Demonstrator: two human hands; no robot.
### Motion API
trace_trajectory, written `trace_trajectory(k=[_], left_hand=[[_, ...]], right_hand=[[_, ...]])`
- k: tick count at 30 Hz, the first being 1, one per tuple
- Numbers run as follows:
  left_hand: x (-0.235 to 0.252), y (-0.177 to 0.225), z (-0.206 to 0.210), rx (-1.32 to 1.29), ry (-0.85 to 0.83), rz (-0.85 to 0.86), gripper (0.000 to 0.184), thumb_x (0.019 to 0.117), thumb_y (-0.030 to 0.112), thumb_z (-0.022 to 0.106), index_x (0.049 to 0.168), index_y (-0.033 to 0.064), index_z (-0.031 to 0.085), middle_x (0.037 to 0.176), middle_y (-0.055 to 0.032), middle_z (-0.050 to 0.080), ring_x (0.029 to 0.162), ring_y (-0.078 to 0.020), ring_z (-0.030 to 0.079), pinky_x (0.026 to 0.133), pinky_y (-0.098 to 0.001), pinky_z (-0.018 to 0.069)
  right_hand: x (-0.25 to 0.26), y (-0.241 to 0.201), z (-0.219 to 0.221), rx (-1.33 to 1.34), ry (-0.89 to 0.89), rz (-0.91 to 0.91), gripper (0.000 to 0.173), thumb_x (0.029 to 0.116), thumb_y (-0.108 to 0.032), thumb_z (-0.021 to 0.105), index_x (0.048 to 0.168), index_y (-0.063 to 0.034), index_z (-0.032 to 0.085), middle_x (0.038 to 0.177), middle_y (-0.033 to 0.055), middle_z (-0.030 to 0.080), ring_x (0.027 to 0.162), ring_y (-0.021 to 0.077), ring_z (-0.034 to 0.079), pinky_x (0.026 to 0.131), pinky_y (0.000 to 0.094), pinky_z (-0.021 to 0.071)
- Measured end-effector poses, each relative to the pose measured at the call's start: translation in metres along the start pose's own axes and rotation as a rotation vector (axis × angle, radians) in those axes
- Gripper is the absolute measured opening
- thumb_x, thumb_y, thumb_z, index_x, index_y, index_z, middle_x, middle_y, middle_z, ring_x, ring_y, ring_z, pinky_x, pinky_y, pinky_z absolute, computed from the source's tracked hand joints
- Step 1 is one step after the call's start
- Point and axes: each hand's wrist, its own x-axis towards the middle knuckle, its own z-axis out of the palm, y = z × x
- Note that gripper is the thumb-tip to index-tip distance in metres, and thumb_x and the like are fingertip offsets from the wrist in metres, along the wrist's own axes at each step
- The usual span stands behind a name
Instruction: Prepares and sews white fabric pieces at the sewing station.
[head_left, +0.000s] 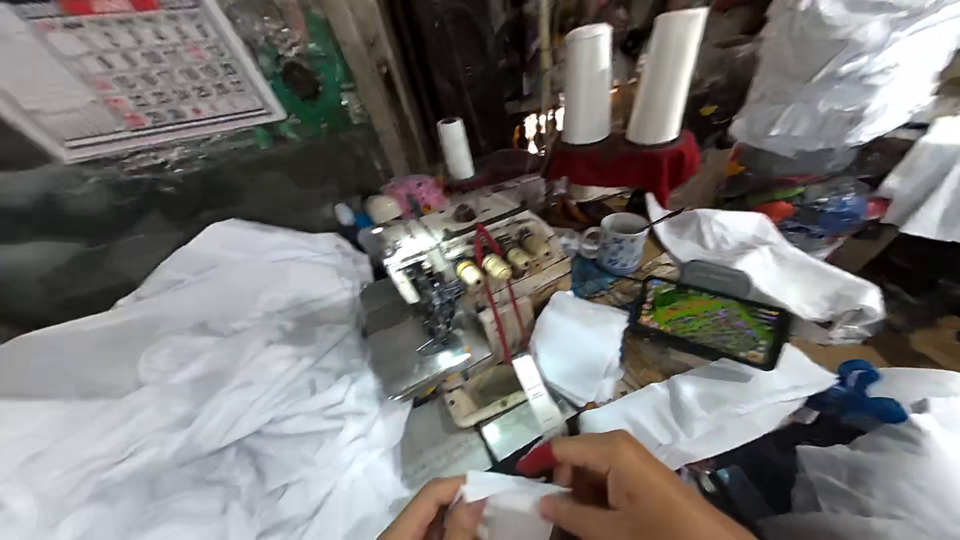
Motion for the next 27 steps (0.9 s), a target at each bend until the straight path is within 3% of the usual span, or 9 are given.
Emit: trace_trajectory(k=[6,14,22,27], left_hand=[[0.001,0.004,0.0,-0.062,0.097,-0.064,0.006,0.0953,0.003,0.07,0.098,-0.0017,0.072,0.086,-0.0089,0.074,0.074,-0.0162,0.071,0.069,-0.0319,0.0625],[0.002,0.005,0.002,-0.042,0.076,-0.068,0.01,0.096,0.002,0.068,0.103,-0.0021,0.073,0.092,-0.0104,0.073,0.078,-0.0178,0.071,0.07,-0.0328,0.0627],[0.006,0.01,0.008,-0.123,0.033,-0.106,0.011,0.0949,0.002,0.069,0.104,-0.0042,0.069,0.091,-0.0113,0.072,0.081,-0.0188,0.07,0.074,-0.0344,0.0619],[0.009,0.019,0.006,-0.067,0.022,-0.083,0.007,0.0966,0.004,0.068,0.101,-0.002,0.068,0.089,-0.0086,0.07,0.078,-0.0161,0.069,0.07,-0.0321,0.061]], right_hand=[[0.005,-0.004,-0.002,0.059,-0.072,0.097,0.018,0.0961,-0.03,0.074,0.103,-0.0127,0.075,0.081,-0.0032,0.074,0.063,0.0079,0.069,0.056,0.0285,0.0611],[0.0,-0.001,0.0,0.205,-0.008,0.072,0.027,0.093,-0.02,0.077,0.118,-0.0144,0.071,0.089,-0.0011,0.074,0.065,0.013,0.07,0.054,0.032,0.0627],[-0.007,0.005,0.0,0.216,-0.01,0.107,0.024,0.0937,-0.025,0.077,0.114,-0.0127,0.073,0.088,-0.0017,0.075,0.066,0.0121,0.071,0.057,0.0315,0.0632],[-0.009,-0.001,-0.006,0.214,-0.042,0.049,0.025,0.0962,-0.024,0.074,0.118,-0.013,0.072,0.09,-0.0014,0.075,0.068,0.0121,0.072,0.058,0.0317,0.0639]])
